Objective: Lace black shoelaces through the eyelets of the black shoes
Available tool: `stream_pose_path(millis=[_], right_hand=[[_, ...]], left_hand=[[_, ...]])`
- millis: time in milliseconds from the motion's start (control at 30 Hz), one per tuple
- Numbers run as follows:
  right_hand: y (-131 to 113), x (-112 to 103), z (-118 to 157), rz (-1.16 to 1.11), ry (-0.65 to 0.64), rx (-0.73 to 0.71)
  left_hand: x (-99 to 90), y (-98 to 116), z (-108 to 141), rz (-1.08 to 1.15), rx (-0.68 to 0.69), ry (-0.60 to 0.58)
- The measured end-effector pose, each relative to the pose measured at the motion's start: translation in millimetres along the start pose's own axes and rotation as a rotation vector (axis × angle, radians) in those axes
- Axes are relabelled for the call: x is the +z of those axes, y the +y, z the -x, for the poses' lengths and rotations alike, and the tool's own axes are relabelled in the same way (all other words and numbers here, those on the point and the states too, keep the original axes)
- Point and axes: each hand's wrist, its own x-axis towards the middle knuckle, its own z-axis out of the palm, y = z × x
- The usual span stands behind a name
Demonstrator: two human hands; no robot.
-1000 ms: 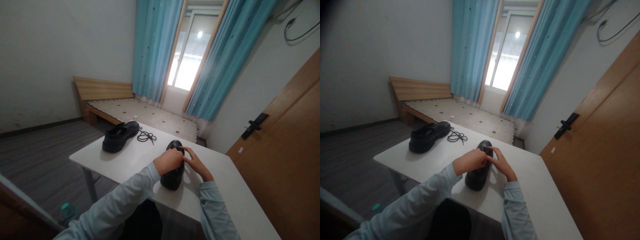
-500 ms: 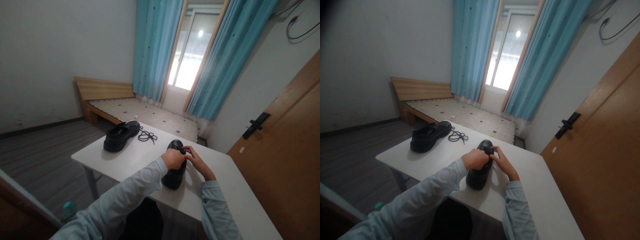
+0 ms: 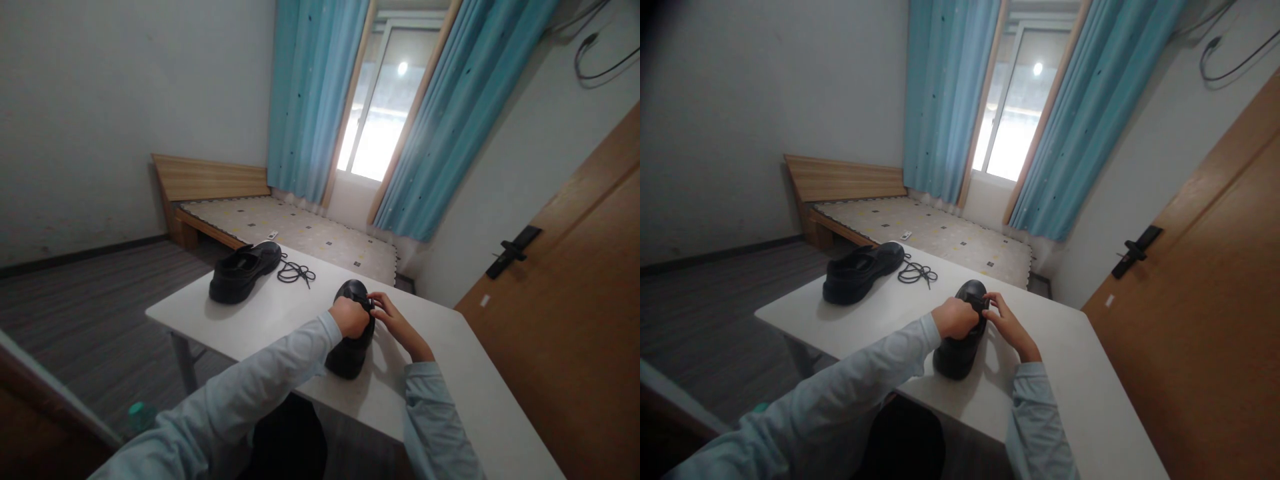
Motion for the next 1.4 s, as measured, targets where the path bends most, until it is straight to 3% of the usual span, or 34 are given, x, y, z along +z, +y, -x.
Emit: stream_pose_path(millis=[700, 1067, 1300, 1400], right_hand=[[-2.0, 0.6, 0.6, 0.005, 0.012, -0.009], [-2.9, 0.5, -0.8, -0.003, 0.02, -0.023], [-9.4, 4.7, 1.9, -0.02, 0.009, 0.003], [-10.7, 3.7, 2.1, -0.005, 0.012, -0.005]], left_hand=[[-1.7, 4.7, 2.7, 0.004, 0.004, -0.004], [9.4, -0.2, 10.1, 0.08, 0.001, 0.251], [9.0, -2.2, 22.9, 0.082, 0.011, 0.368], [5.8, -1.9, 24.3, 0.074, 0.029, 0.365]])
